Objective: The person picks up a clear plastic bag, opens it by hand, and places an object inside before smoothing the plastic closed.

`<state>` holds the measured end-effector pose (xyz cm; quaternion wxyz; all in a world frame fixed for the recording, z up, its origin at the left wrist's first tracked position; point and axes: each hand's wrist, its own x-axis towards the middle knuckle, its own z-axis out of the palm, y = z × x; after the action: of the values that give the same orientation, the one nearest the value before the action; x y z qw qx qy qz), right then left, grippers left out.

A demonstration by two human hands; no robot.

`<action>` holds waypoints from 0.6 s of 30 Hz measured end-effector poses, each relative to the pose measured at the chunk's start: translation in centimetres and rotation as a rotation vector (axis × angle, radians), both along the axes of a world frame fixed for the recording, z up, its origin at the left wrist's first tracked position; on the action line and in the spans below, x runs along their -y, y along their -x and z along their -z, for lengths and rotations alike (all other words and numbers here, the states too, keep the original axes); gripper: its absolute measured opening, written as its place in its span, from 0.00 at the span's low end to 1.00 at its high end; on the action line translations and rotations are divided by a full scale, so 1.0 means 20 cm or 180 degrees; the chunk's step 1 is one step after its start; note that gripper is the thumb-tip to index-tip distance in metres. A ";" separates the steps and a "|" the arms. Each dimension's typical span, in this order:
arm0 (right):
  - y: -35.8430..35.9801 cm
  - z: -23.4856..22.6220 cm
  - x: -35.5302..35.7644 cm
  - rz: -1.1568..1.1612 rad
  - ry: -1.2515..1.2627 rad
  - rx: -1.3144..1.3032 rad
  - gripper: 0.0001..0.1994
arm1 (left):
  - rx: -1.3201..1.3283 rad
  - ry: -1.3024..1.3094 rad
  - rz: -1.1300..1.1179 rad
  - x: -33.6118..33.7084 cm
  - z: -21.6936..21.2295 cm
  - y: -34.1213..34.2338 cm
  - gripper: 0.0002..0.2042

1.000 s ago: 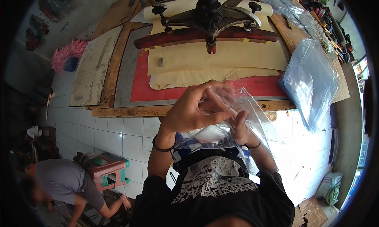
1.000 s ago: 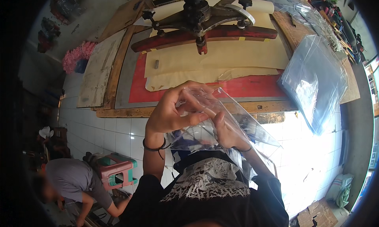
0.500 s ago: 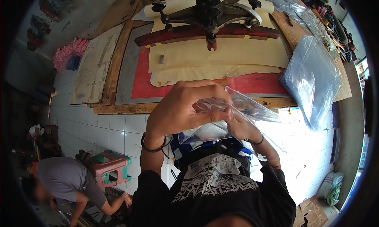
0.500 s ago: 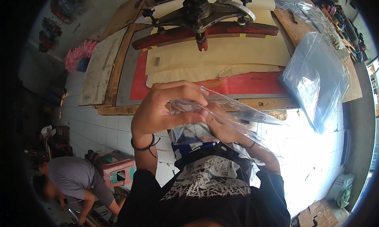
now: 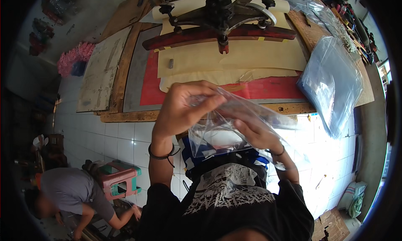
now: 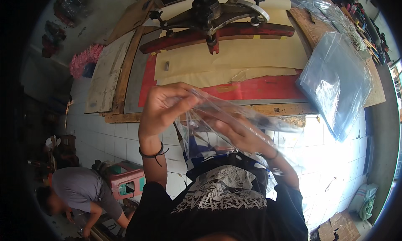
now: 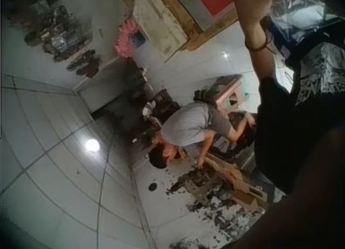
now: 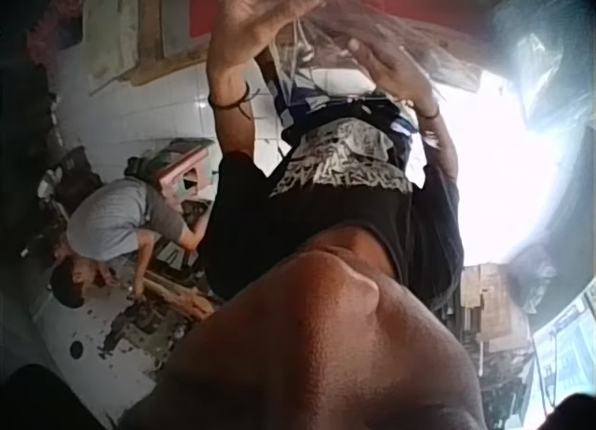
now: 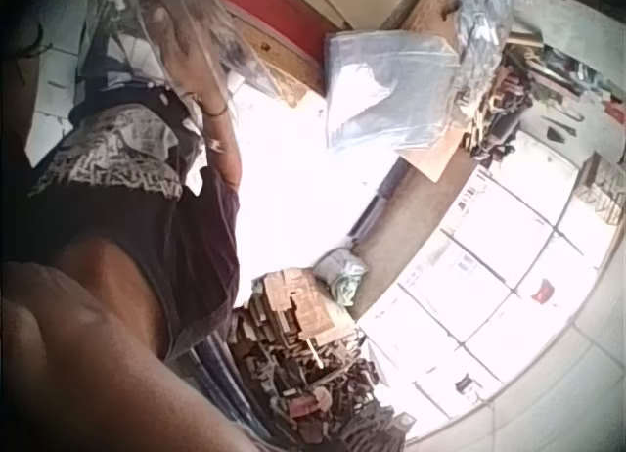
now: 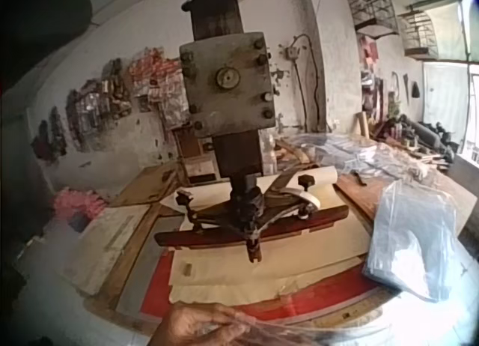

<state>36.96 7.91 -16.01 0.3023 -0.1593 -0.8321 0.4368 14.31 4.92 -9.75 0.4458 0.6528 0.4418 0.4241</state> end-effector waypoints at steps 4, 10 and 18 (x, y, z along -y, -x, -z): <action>-0.50 0.31 0.06 0.0825 0.1675 0.0256 0.19 | 0.0583 -0.0108 -0.0421 0.07 0.07 0.16 0.07; -0.84 -0.16 0.10 0.3254 0.0626 -0.0384 0.21 | 0.0731 0.0259 -0.1065 0.12 0.15 0.21 0.11; 0.10 -0.41 -0.01 0.0963 -0.1549 0.0725 0.12 | 0.0983 0.0511 -0.0569 0.14 0.18 0.10 0.15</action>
<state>35.00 8.17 -7.76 0.2980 -0.2522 -0.9077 0.1541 12.32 2.18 -13.29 0.5194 0.5005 0.4568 0.5206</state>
